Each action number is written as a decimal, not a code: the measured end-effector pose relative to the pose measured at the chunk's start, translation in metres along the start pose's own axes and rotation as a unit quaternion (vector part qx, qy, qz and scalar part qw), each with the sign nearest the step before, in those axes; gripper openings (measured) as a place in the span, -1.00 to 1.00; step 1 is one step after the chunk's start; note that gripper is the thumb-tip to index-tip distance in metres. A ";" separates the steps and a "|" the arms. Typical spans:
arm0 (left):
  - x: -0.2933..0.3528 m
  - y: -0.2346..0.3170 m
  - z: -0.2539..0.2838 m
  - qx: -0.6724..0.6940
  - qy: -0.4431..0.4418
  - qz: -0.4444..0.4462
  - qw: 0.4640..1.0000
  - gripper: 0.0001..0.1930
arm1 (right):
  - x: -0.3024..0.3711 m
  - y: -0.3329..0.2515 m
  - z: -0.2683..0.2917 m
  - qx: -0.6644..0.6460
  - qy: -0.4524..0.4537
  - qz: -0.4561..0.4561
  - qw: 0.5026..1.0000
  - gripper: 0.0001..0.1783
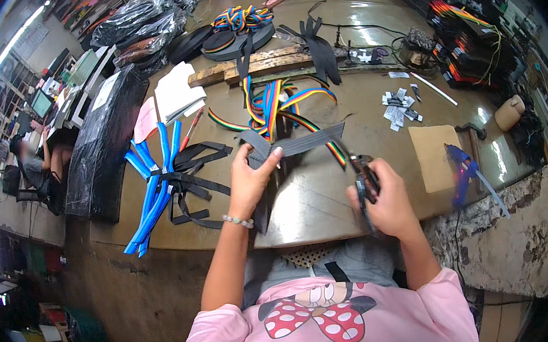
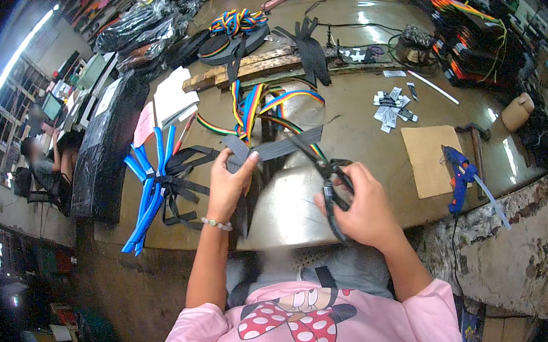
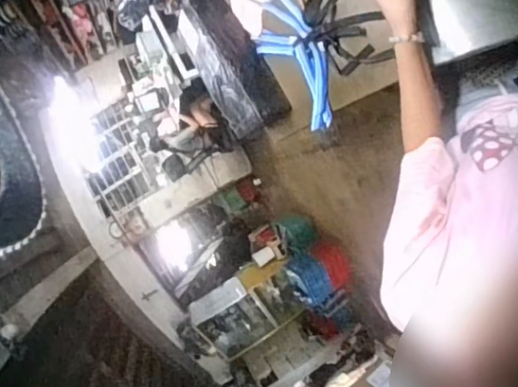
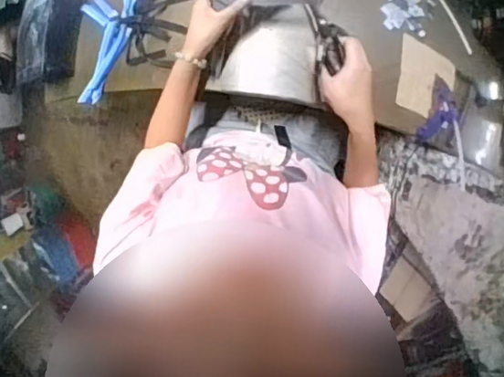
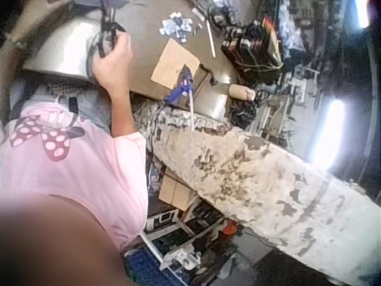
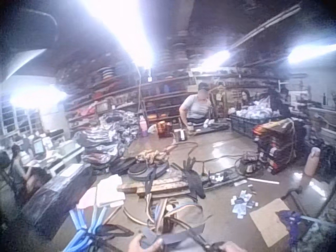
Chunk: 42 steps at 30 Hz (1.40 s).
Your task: The person retrieves a black circular object and a roll of black material from a shelf. They then use scissors to cut the black material into strips on a table. Later, they cut a piece of cardboard and then cut a multi-colored ribbon into smaller pieces.
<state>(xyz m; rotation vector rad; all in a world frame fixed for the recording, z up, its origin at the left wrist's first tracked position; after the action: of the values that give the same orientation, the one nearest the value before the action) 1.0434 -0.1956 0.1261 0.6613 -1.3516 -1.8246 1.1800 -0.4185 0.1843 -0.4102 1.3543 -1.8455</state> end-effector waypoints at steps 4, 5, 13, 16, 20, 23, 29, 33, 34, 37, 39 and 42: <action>0.012 -0.011 -0.005 0.086 0.020 0.027 0.996 -0.72 | -0.012 0.002 -0.041 0.087 -0.089 -0.018 0.992 -0.43; 0.013 -0.013 -0.008 0.123 0.016 0.032 0.992 -0.73 | -0.015 -0.001 -0.043 0.107 -0.076 0.006 0.991 -0.43; 0.016 -0.018 -0.013 0.273 -0.012 0.032 0.961 -0.76 | -0.027 0.005 -0.057 0.175 -0.103 0.015 0.979 -0.43; 0.018 -0.019 -0.011 0.303 -0.002 0.036 0.952 -0.74 | -0.027 0.001 -0.063 0.166 -0.099 0.025 0.981 -0.45; 0.020 -0.022 -0.011 0.322 0.000 0.033 0.946 -0.74 | -0.028 -0.008 -0.071 0.169 -0.097 0.062 0.979 -0.48; 0.021 -0.020 -0.015 0.328 -0.028 0.024 0.944 -0.74 | -0.035 -0.010 -0.071 0.180 -0.103 0.071 0.976 -0.47; 0.024 -0.014 -0.021 0.328 -0.088 0.008 0.941 -0.71 | -0.054 -0.011 -0.068 0.176 -0.136 0.115 0.968 -0.48; 0.024 -0.016 -0.021 0.304 -0.091 0.010 0.948 -0.71 | -0.059 -0.006 -0.070 0.175 -0.134 0.148 0.964 -0.50; 0.024 -0.018 -0.022 0.303 -0.091 0.013 0.948 -0.71 | -0.060 -0.004 -0.070 0.173 -0.130 0.151 0.965 -0.50; 0.023 -0.018 -0.022 0.292 -0.089 0.003 0.952 -0.68 | -0.059 0.005 -0.075 0.195 -0.153 0.136 0.959 -0.53; 0.022 -0.018 -0.022 0.320 -0.088 0.006 0.943 -0.62 | -0.057 0.008 -0.073 0.175 -0.158 0.123 0.964 -0.50; 0.021 -0.016 -0.021 0.403 -0.083 0.016 0.911 -0.46 | -0.052 0.006 -0.070 0.162 -0.162 0.122 0.966 -0.43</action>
<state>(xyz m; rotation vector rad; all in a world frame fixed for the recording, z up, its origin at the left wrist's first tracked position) 1.0432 -0.2217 0.1047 0.8924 -2.2404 -1.2608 1.1692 -0.3345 0.1621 -0.3379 0.8247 -1.6701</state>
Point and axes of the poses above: each hand's wrist, its own x-axis away from the middle knuckle, its own z-axis out of the back of the hand, y = z × x, the point moved 9 cm from there along -x, towards the middle knuckle, and after that the axes turned 11 degrees about -x, right-handed, at the moved point
